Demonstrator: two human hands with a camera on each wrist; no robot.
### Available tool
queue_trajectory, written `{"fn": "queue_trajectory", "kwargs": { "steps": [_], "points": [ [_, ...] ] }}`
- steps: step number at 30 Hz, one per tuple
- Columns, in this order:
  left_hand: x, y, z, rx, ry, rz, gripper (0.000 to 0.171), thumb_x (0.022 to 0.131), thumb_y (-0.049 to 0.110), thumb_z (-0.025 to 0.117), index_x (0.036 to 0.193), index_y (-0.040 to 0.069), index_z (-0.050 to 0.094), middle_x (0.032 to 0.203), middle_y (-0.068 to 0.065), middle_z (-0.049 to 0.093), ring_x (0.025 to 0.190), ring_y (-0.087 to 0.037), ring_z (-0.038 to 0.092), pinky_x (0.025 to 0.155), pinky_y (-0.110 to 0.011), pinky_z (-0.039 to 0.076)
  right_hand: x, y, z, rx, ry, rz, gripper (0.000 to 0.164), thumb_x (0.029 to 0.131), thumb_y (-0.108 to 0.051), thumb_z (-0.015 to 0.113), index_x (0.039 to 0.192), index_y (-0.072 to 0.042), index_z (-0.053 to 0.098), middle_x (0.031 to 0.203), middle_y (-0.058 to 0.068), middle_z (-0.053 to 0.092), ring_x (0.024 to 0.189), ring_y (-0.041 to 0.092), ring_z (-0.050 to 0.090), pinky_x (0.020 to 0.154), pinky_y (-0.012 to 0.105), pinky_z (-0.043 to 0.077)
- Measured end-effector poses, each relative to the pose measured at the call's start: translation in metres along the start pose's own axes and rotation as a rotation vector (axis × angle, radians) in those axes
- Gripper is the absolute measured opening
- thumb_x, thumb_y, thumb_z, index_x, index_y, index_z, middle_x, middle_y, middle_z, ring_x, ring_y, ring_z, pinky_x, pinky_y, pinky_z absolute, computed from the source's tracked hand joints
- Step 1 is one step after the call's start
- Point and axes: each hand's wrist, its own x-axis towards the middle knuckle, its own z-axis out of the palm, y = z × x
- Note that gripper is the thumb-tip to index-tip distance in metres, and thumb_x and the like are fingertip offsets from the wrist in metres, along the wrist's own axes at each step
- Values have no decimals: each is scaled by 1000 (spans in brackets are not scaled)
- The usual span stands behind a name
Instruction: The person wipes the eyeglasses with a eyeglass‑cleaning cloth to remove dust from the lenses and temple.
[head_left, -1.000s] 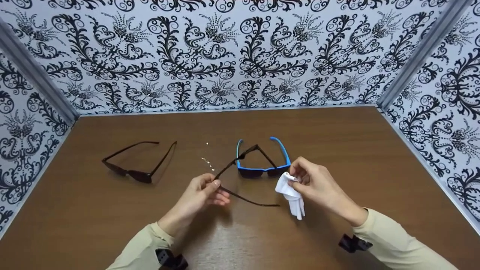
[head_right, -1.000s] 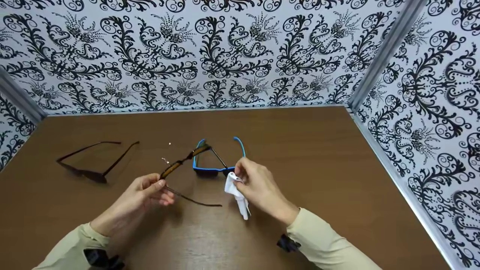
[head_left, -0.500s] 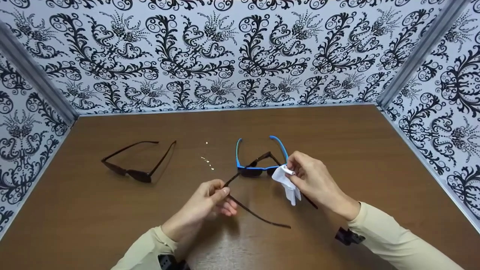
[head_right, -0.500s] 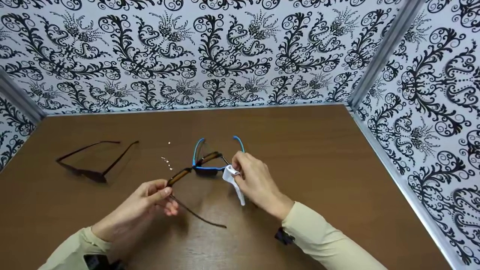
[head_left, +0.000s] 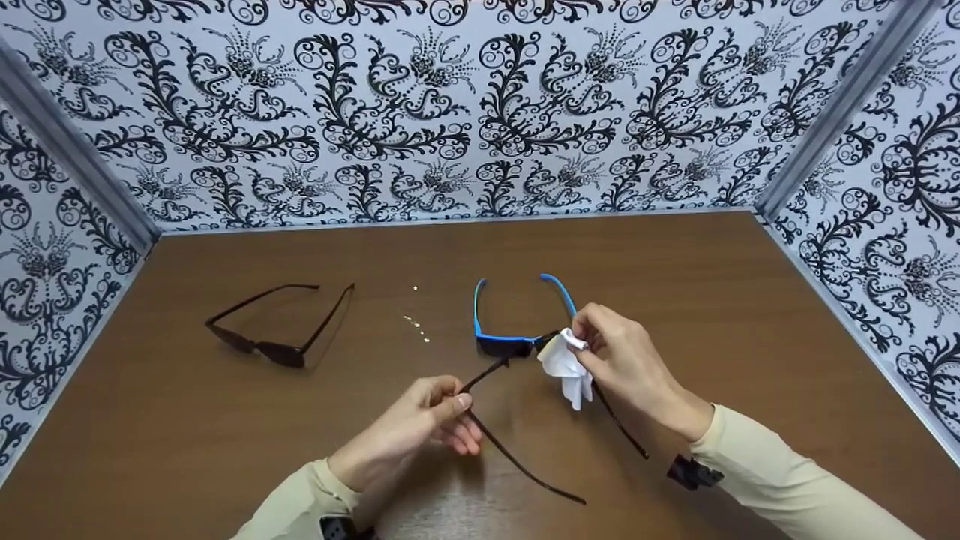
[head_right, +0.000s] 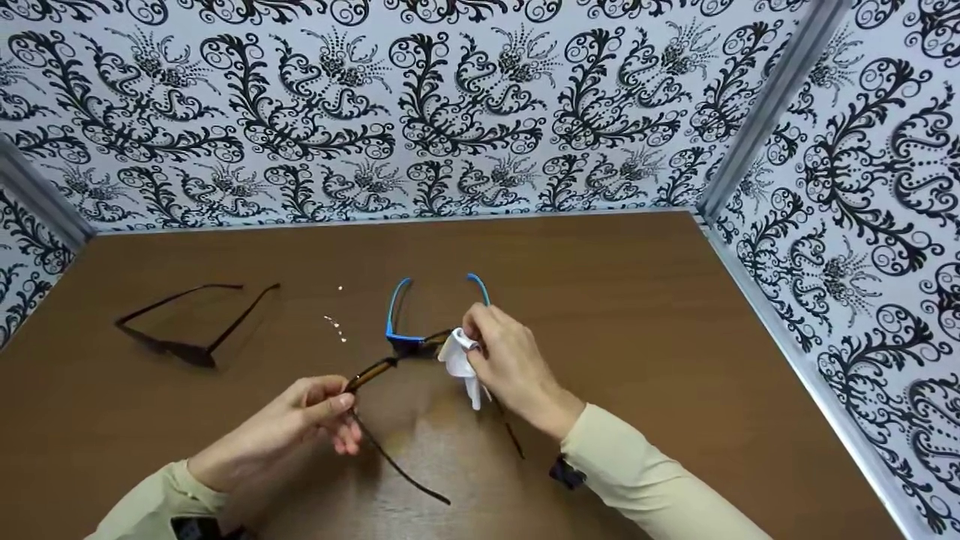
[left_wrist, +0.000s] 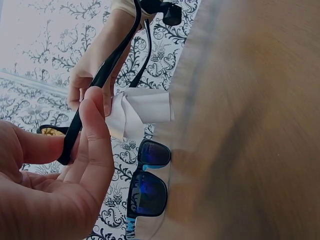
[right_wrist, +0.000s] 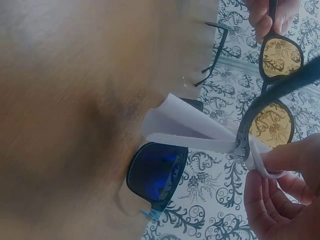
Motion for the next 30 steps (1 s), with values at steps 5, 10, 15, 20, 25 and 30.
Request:
{"fn": "queue_trajectory", "kwargs": {
  "steps": [5,10,15,20,25,30],
  "points": [
    [1,-2,-2,-41,24,-13,10,99,2,45,90,0,49,75,-16,66,62,-16,67,61,-27,56,-3,0,-3,14,-20,-38,33,68,22,67,85,-4,55,80,-2,57,66,8,59,55,22,52],
    [3,-4,-7,-93,42,2,10,100,1,43,90,0,47,75,-15,66,64,-17,68,63,-28,56,-10,0,-7,-29,-43,-86,36,63,22,62,84,-6,54,78,-3,54,65,6,57,54,21,50],
    [3,-3,-14,-89,84,30,10,99,-2,41,91,1,47,75,-14,66,64,-17,68,64,-28,56,-18,-2,-13,-70,-72,-101,38,61,22,63,83,-7,53,77,-4,53,65,6,55,54,20,48],
    [3,-1,-19,-49,132,42,9,99,-1,43,91,0,47,77,-16,66,65,-18,68,66,-30,57,-21,-4,-21,-105,-104,-108,41,60,22,66,83,-8,53,76,-6,52,65,6,54,53,22,48],
    [5,0,-23,-8,162,60,12,100,-2,41,89,0,45,79,-18,67,67,-17,68,67,-29,57,-20,-9,-30,-153,-130,-123,41,60,19,71,84,-9,53,76,-7,52,65,5,53,53,22,47],
    [6,1,-25,4,171,72,14,100,-3,41,87,2,43,79,-18,67,67,-16,68,68,-30,57,-16,-17,-29,-113,-118,-161,37,64,15,71,88,-9,58,80,-6,58,69,6,57,57,24,51]
  ]
}}
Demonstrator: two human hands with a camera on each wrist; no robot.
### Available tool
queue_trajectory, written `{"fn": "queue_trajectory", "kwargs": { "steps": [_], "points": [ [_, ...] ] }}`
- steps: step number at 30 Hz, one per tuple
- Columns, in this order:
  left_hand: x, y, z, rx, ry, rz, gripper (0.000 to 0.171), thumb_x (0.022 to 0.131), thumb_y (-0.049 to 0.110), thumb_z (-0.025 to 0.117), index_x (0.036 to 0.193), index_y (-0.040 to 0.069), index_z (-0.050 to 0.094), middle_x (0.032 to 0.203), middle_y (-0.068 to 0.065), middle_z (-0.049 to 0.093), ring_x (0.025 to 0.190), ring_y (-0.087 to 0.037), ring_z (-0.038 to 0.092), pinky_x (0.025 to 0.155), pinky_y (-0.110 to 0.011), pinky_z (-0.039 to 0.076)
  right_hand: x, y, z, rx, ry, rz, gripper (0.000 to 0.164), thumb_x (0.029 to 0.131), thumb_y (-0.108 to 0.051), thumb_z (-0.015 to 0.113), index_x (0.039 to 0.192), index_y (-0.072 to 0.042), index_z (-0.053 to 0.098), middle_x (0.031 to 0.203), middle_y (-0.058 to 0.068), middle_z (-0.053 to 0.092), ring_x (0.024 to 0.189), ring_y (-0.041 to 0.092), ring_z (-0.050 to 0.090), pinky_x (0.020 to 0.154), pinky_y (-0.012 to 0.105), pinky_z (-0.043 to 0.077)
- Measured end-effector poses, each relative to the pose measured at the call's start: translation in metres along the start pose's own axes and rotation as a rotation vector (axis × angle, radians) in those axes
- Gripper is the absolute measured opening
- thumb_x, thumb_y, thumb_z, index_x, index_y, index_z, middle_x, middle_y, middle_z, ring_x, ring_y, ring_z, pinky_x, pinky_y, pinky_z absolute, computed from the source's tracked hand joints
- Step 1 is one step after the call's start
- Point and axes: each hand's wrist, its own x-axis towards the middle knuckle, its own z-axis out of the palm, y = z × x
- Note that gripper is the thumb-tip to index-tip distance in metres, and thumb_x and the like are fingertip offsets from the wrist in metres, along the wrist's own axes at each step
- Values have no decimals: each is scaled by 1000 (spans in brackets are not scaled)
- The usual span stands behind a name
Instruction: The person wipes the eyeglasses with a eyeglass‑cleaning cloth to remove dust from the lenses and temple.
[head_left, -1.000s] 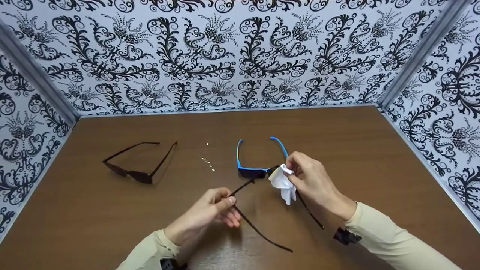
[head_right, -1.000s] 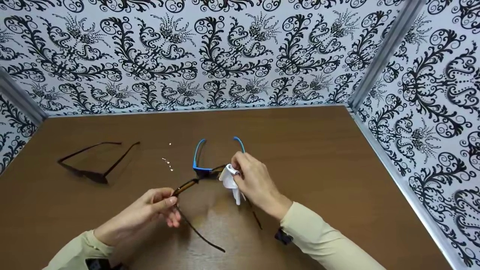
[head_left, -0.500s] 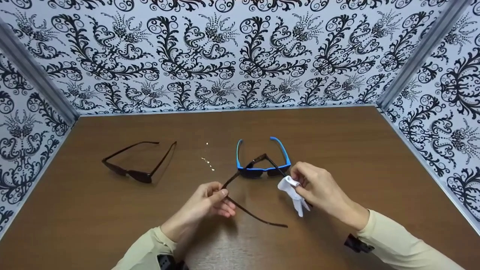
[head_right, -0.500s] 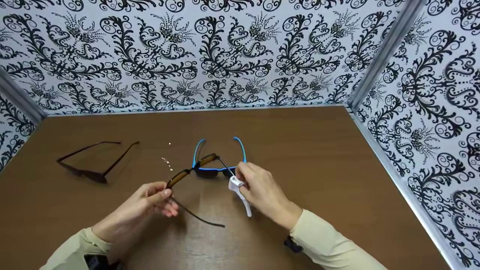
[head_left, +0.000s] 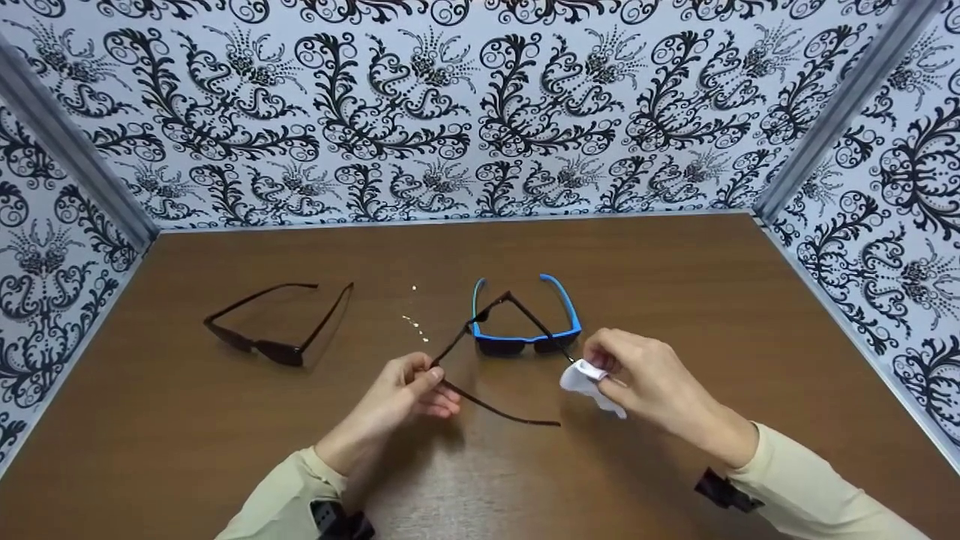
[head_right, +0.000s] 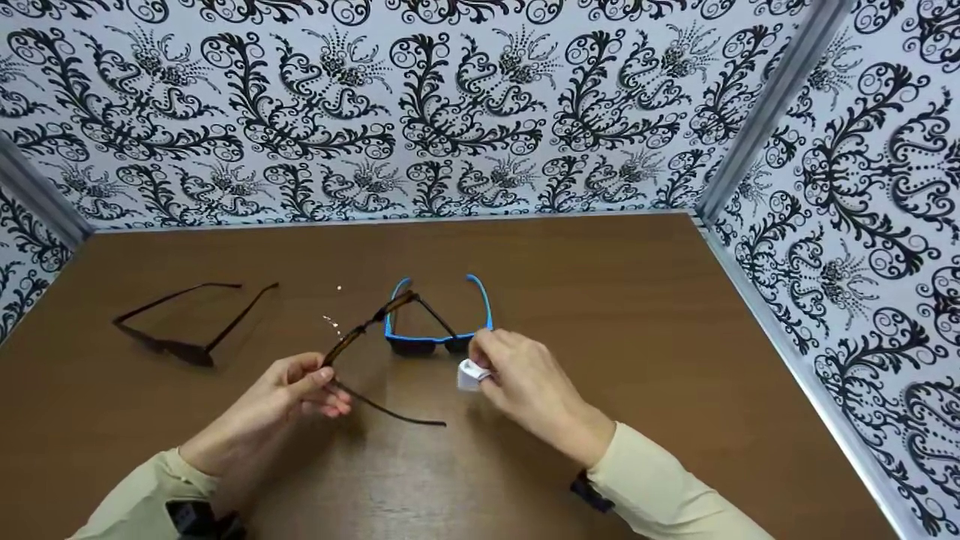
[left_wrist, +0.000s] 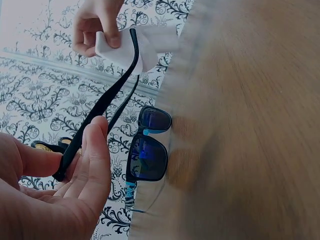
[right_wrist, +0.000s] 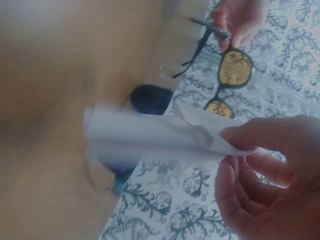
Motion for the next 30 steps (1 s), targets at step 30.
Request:
{"fn": "queue_trajectory", "kwargs": {
  "steps": [30],
  "points": [
    [4,0,21,-37,-92,-60,2,96,-3,46,95,-4,47,74,-12,64,65,-15,66,66,-28,56,31,-49,56,462,-249,193,12,88,1,66,97,-7,63,91,1,69,81,10,66,70,26,54]
  ]
}}
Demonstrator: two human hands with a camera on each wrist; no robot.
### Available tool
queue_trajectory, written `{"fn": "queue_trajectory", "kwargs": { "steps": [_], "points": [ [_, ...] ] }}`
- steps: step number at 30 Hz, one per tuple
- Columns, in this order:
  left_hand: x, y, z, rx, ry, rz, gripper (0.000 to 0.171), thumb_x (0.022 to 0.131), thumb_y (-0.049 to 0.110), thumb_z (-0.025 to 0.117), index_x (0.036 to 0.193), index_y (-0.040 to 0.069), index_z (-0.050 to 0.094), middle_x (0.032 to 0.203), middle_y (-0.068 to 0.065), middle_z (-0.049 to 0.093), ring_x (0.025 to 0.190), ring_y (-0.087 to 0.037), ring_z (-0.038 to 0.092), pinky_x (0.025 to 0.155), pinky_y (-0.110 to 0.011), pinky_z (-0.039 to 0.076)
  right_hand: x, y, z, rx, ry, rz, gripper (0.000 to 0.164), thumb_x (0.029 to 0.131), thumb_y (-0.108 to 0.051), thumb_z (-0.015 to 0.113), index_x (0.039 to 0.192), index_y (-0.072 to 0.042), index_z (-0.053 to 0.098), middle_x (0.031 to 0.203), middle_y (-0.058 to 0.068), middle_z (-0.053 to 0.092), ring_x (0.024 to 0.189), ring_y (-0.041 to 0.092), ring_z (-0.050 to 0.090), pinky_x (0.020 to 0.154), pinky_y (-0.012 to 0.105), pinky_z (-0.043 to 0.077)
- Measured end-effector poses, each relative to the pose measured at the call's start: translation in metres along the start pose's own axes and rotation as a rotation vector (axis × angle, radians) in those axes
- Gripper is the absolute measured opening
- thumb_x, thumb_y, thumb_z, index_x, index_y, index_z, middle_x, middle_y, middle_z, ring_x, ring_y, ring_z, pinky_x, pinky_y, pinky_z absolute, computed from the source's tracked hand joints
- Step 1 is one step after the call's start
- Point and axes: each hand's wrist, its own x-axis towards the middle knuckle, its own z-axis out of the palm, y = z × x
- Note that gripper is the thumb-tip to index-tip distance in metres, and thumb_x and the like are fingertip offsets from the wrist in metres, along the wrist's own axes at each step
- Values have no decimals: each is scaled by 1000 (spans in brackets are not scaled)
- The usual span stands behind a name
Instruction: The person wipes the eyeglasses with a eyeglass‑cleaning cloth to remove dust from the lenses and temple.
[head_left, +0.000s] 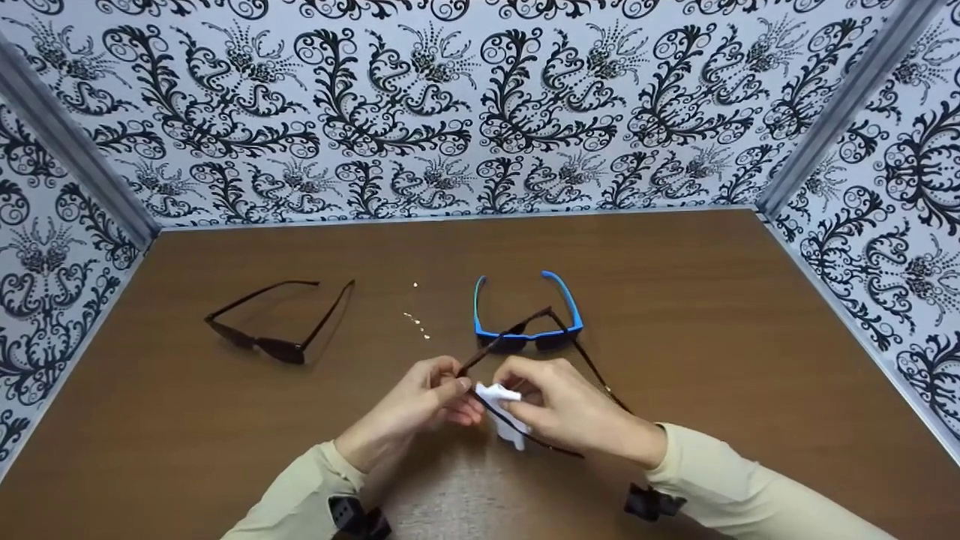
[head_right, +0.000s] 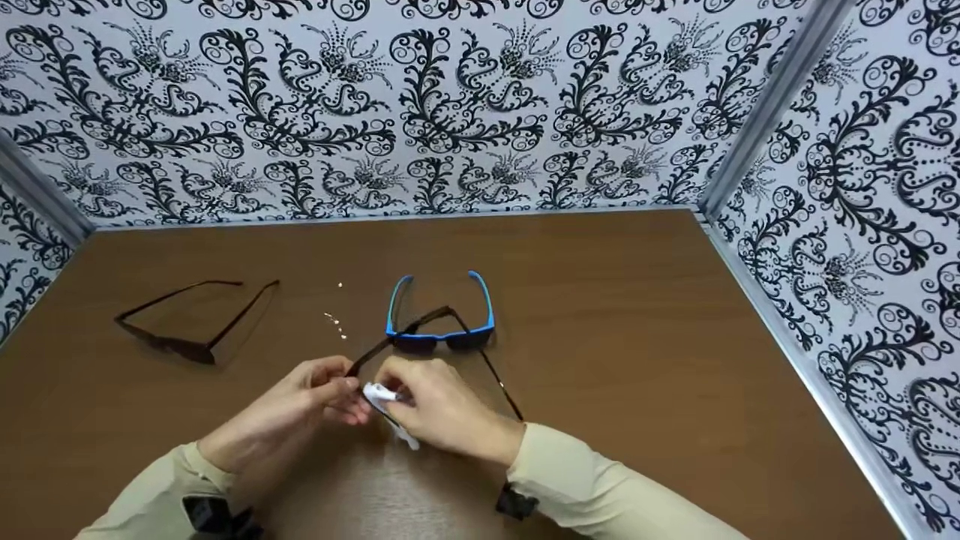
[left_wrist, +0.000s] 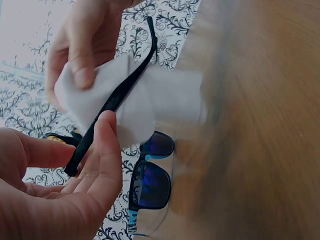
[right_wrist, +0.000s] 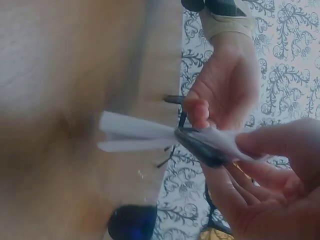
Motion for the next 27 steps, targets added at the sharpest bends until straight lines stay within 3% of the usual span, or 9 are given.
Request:
{"fn": "queue_trajectory", "kwargs": {
  "steps": [4,10,19,27],
  "points": [
    [1,-1,2,31,-9,24,8,95,-3,46,102,-7,46,77,-15,65,66,-16,66,68,-32,57,6,-1,9,133,73,33,13,88,5,64,98,-4,63,96,3,68,88,15,66,76,29,55],
    [2,-4,4,52,-17,44,17,96,-5,43,112,-10,40,82,-22,66,67,-17,67,70,-37,57,9,1,17,243,136,55,13,90,4,63,100,-3,64,100,4,68,93,18,66,79,30,55],
    [4,-6,5,1,-12,49,10,95,-7,40,105,-6,40,81,-24,67,67,-17,67,68,-32,57,10,4,18,251,131,45,14,90,5,60,101,-3,64,102,3,67,96,18,64,84,31,53],
    [5,-7,3,43,39,66,11,93,-4,43,103,-4,41,81,-25,67,66,-17,67,66,-31,57,3,8,15,238,99,20,20,87,10,57,101,-3,64,100,3,66,94,17,62,82,33,54]
  ]
}}
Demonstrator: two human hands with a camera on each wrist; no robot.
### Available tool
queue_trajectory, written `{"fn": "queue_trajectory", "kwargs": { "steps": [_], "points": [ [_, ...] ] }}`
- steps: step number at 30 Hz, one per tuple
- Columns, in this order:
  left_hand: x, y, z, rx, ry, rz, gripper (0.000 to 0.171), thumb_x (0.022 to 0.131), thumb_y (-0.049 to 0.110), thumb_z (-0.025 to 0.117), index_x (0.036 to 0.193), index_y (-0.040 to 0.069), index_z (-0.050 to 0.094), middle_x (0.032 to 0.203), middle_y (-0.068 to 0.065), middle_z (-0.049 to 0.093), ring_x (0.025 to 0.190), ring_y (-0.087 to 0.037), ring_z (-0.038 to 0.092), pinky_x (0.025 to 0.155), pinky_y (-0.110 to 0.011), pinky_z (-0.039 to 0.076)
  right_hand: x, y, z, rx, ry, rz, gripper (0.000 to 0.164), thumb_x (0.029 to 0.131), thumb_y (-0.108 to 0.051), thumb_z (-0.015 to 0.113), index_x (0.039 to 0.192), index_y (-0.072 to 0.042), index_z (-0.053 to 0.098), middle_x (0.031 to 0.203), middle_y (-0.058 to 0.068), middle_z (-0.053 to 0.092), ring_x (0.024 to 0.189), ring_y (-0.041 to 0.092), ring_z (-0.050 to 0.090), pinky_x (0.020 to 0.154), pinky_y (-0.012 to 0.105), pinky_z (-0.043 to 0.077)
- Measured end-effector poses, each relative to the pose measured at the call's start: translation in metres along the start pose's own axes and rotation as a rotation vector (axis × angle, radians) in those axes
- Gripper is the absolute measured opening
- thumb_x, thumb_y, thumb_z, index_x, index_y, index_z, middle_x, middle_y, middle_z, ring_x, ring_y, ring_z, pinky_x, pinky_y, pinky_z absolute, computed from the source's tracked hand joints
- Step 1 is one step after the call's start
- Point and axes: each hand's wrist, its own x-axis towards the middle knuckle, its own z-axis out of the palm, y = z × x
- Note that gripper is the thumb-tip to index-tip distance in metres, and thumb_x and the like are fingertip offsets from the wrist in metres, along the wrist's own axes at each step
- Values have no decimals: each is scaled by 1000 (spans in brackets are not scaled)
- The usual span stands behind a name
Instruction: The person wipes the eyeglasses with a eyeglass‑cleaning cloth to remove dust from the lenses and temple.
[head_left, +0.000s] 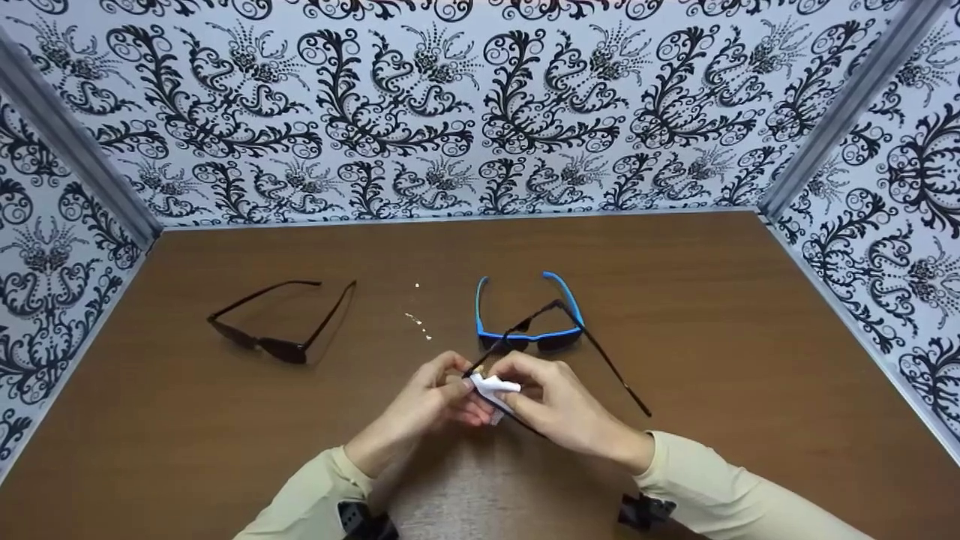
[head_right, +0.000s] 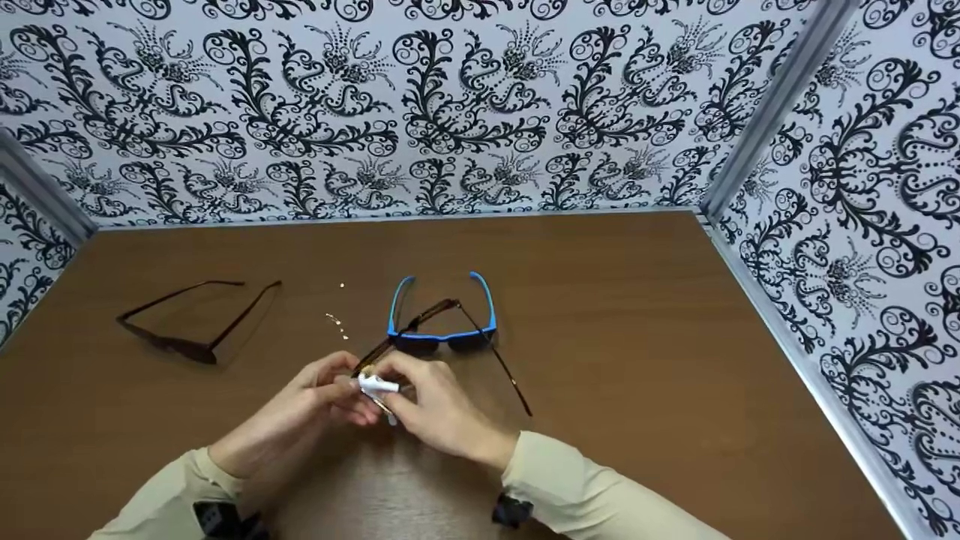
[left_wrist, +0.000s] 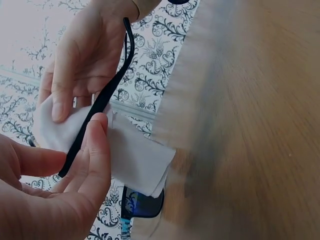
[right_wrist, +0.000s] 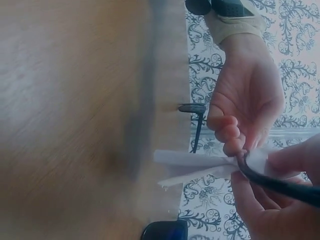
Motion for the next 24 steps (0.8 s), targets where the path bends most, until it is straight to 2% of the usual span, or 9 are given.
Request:
{"fn": "queue_trajectory", "kwargs": {
  "steps": [6,15,24],
  "points": [
    [-1,-1,-5,5,57,19,12,92,-3,44,102,-8,43,80,-25,66,65,-18,67,65,-31,57,-13,4,-7,-58,-50,-38,22,86,12,57,100,-3,64,96,4,66,89,14,62,79,32,54],
    [0,2,-18,42,95,63,11,93,-4,41,103,-8,42,79,-20,64,66,-17,67,65,-32,57,-32,10,-21,-168,-59,-190,29,82,14,60,100,-8,63,89,4,68,80,17,66,71,31,56],
    [-1,3,-28,114,207,89,16,93,-6,42,108,-11,42,77,-15,64,64,-17,66,63,-30,56,-47,14,-40,-209,-69,-192,24,85,10,63,101,-8,63,90,0,67,78,12,64,67,32,56]
  ]
}}
